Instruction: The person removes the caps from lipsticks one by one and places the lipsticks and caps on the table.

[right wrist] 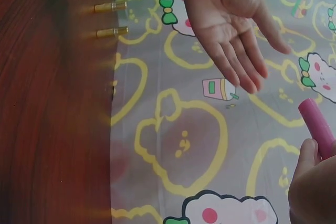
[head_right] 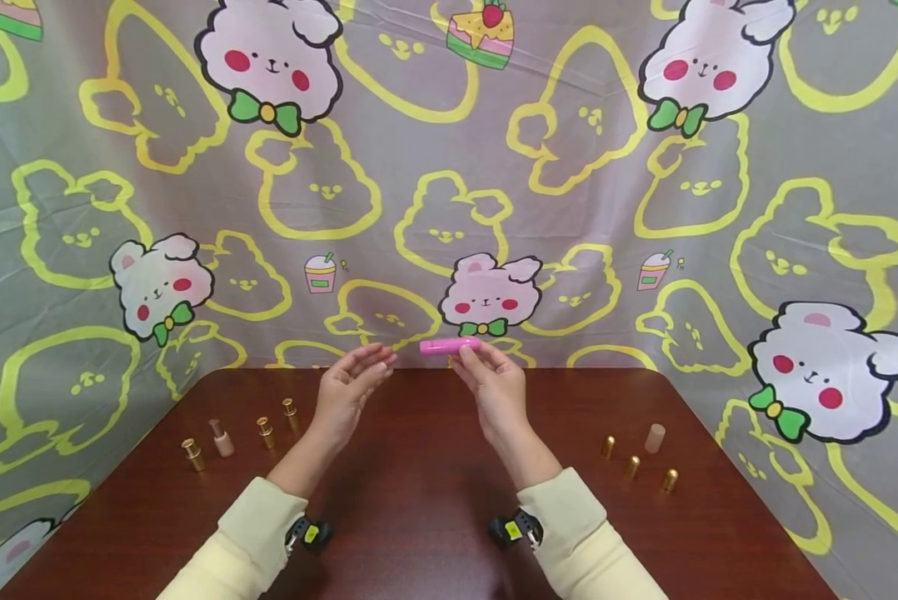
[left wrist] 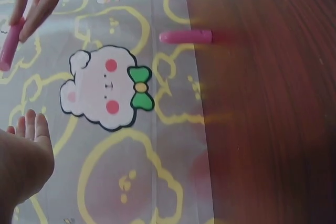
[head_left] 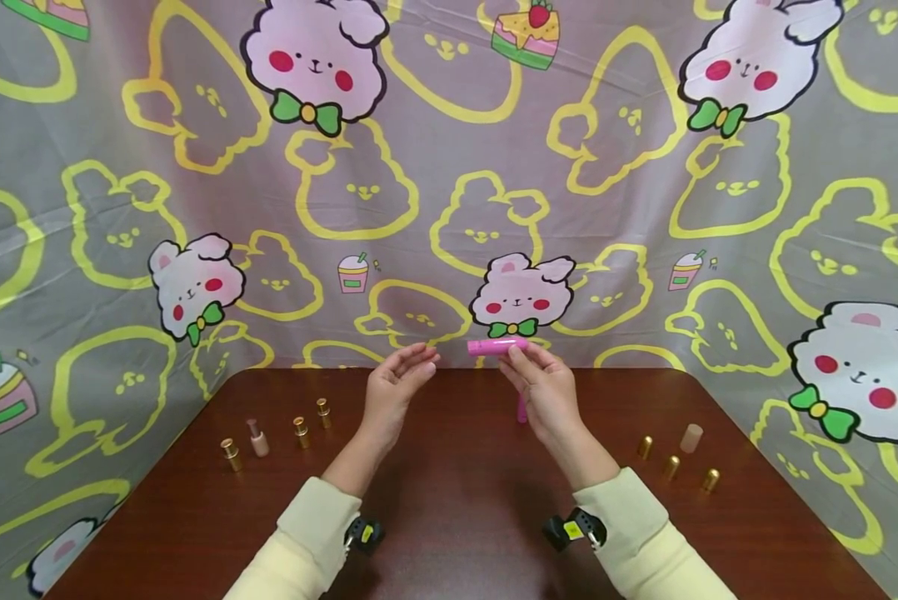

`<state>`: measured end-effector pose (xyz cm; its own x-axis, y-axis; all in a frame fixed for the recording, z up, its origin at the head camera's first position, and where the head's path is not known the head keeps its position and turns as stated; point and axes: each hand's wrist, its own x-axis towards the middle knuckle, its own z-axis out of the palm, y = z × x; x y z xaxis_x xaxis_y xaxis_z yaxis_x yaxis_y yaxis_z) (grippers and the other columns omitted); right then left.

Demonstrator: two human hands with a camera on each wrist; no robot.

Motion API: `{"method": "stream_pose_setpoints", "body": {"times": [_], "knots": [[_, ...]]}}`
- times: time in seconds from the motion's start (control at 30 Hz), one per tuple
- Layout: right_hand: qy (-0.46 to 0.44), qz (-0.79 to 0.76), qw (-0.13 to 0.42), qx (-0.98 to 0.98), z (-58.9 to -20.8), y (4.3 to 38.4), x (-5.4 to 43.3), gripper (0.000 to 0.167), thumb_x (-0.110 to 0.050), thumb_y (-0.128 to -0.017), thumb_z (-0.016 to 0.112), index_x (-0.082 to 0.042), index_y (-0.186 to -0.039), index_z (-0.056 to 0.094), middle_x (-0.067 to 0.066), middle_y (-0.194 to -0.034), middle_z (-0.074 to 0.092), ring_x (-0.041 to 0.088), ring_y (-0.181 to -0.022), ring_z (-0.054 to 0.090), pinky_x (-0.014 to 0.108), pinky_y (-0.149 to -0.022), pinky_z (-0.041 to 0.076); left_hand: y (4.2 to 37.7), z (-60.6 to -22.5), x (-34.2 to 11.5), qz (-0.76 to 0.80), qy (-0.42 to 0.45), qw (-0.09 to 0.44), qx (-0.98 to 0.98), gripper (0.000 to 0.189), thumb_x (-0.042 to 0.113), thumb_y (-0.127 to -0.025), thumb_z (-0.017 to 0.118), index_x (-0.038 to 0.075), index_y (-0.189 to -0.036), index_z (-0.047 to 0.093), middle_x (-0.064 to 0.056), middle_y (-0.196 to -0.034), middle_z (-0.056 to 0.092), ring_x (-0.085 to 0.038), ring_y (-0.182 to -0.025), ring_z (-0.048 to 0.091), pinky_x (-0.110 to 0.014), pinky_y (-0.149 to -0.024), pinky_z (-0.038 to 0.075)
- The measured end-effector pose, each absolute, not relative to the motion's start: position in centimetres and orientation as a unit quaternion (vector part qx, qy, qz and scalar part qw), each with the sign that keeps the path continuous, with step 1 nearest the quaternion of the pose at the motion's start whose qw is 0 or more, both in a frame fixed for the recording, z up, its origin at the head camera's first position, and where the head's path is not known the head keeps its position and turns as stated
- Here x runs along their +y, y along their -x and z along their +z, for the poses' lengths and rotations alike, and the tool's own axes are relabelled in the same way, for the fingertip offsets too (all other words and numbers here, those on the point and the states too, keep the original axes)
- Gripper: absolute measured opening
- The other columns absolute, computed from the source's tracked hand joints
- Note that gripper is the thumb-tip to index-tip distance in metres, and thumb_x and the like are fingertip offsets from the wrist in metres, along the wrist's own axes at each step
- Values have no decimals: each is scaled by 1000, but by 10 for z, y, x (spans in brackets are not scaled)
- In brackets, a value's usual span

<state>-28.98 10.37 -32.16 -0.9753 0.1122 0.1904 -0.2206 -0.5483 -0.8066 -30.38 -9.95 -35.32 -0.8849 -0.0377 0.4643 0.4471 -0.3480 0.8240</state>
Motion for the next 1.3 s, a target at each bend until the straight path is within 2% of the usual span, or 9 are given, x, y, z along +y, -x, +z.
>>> {"method": "stream_pose_setpoints", "body": {"times": [0.13,0.33,0.43,0.63,0.87,1.13,1.3], "knots": [[-70,883,94,-454,-322,289,103,12,2,-93,61,0,-98,71,9,-97,65,18,-85,70,39,-88,52,302,-351,-87,-816,187,137,-530,36,-9,-88,63,-17,-121,53,-28,-117,63,-30,-106,65,-35,-92,50],[-68,885,92,-452,-322,287,102,12,1,-93,62,-5,-93,72,9,-97,66,19,-87,70,45,-95,45,302,-351,-73,-830,189,121,-511,34,-11,-88,62,-17,-120,55,-20,-110,68,-37,-108,63,-37,-93,50],[-70,886,93,-449,-321,286,101,14,1,-93,61,-7,-91,72,9,-96,67,18,-87,70,44,-94,45,302,-350,-67,-830,193,117,-510,34,-9,-88,63,-16,-120,55,-18,-109,68,-32,-106,65,-36,-92,50],[-69,887,90,-448,-322,285,99,10,0,-92,63,-4,-98,71,8,-98,67,18,-88,70,39,-90,50,302,-345,-57,-826,197,120,-514,34,-7,-86,66,-14,-119,58,-9,-104,70,-17,-97,67,-32,-90,52],[-67,885,78,-453,-322,282,98,15,-1,-92,63,2,-106,67,10,-99,68,20,-91,70,38,-91,50,301,-341,-51,-820,190,127,-525,34,-5,-84,69,-12,-117,61,-8,-102,70,-16,-96,66,-30,-86,53],[-70,888,77,-448,-323,280,94,12,0,-94,60,0,-102,69,9,-96,70,19,-89,70,38,-91,50,301,-340,-48,-819,202,129,-521,31,-6,-84,69,-14,-113,62,-5,-97,71,-15,-90,66,-27,-82,53],[-73,889,77,-445,-325,281,93,14,0,-93,61,3,-105,67,9,-96,70,19,-89,70,40,-92,49,302,-339,-47,-817,195,131,-526,30,-6,-83,70,-14,-111,62,-5,-96,70,-14,-88,65,-26,-81,53]]}}
